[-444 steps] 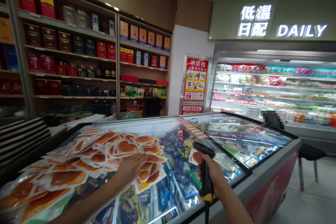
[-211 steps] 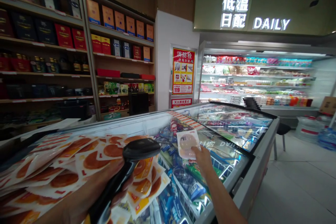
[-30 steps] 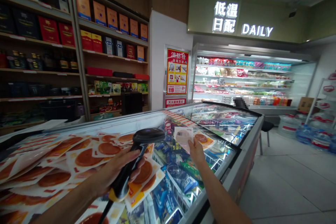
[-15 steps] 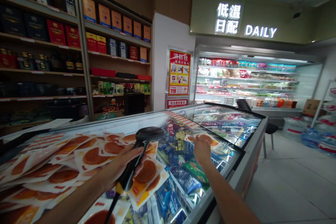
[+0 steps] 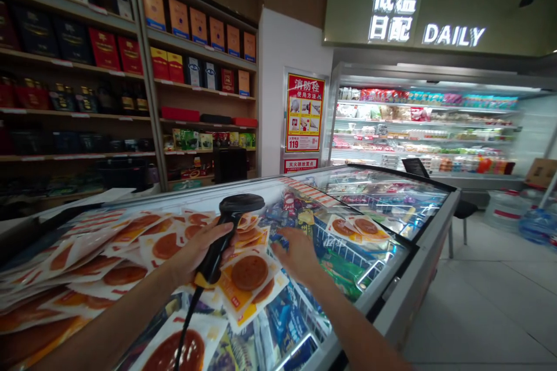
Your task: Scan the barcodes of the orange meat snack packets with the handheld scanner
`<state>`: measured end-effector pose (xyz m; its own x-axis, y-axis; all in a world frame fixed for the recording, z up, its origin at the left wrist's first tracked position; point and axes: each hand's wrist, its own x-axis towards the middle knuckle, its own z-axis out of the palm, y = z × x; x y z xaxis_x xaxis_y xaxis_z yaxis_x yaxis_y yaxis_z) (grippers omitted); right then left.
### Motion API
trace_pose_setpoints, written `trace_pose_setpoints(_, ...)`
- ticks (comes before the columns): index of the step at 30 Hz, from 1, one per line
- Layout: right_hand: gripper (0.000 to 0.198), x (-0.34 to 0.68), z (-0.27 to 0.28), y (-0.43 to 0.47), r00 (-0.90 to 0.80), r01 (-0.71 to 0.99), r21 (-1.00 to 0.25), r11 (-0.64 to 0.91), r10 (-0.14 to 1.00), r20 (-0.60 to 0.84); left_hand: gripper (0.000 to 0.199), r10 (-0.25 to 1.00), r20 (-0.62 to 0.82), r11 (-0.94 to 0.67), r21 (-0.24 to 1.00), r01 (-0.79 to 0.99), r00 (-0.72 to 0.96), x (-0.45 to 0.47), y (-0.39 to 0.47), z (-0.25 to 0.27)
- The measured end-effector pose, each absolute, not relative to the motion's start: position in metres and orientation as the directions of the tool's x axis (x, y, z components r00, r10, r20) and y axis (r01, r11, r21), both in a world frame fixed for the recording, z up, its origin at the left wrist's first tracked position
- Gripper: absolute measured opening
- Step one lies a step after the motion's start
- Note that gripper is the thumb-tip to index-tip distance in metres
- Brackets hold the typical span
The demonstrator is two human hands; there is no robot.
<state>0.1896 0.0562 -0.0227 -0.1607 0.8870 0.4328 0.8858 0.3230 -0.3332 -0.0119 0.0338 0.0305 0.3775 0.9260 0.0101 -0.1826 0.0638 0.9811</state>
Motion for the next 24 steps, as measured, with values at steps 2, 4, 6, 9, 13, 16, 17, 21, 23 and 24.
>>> trace_pose_setpoints(2, 0.044, 0.163, -0.018, 0.042, -0.279, 0.83, -0.37, 0.416, 0.886, 0.371, 0.024, 0.929, -0.004, 0.074, 0.982, -0.176, 0.371, -0.016, 0.032, 0.03)
trace_pose_setpoints(4, 0.053, 0.15, -0.015, 0.031, -0.301, 0.829, -0.39, 0.401, 0.907, 0.293, 0.024, 0.93, -0.019, 0.087, 0.982, -0.17, 0.367, -0.02, 0.031, 0.03)
trace_pose_setpoints(6, 0.062, 0.149, -0.014, 0.025, -0.273, 0.851, -0.385, 0.356, 0.928, 0.255, 0.025, 0.924, -0.033, 0.099, 0.983, -0.155, 0.381, -0.024, 0.03, 0.031)
trace_pose_setpoints(9, 0.072, 0.153, -0.014, 0.016, -0.267, 0.864, -0.34, 0.371, 0.911, 0.314, 0.028, 0.91, -0.046, 0.117, 0.982, -0.151, 0.412, -0.027, 0.031, 0.034)
trace_pose_setpoints(13, 0.084, 0.149, -0.019, 0.007, -0.393, 0.824, -0.308, 0.476, 0.871, 0.294, 0.027, 0.915, -0.059, 0.142, 0.973, -0.181, 0.4, -0.031, 0.031, 0.036)
trace_pose_setpoints(16, 0.086, 0.147, -0.022, 0.011, -0.404, 0.836, -0.293, 0.464, 0.881, 0.245, 0.028, 0.921, -0.064, 0.142, 0.974, -0.178, 0.385, -0.034, 0.03, 0.035)
trace_pose_setpoints(17, 0.085, 0.149, -0.023, 0.014, -0.395, 0.846, -0.287, 0.45, 0.89, 0.23, 0.029, 0.921, -0.064, 0.141, 0.974, -0.177, 0.383, -0.036, 0.03, 0.035)
trace_pose_setpoints(21, 0.07, 0.16, -0.019, 0.021, -0.315, 0.885, -0.275, 0.376, 0.918, 0.242, 0.028, 0.917, -0.044, 0.138, 0.968, -0.21, 0.397, -0.044, 0.025, 0.042)
trace_pose_setpoints(23, 0.066, 0.158, -0.017, 0.014, -0.338, 0.87, -0.267, 0.414, 0.896, 0.287, 0.026, 0.916, -0.005, 0.123, 0.955, -0.27, 0.401, -0.047, 0.023, 0.048)
trace_pose_setpoints(24, 0.067, 0.153, -0.017, 0.008, -0.385, 0.846, -0.256, 0.469, 0.867, 0.317, 0.024, 0.914, 0.014, 0.119, 0.947, -0.299, 0.406, -0.049, 0.022, 0.052)
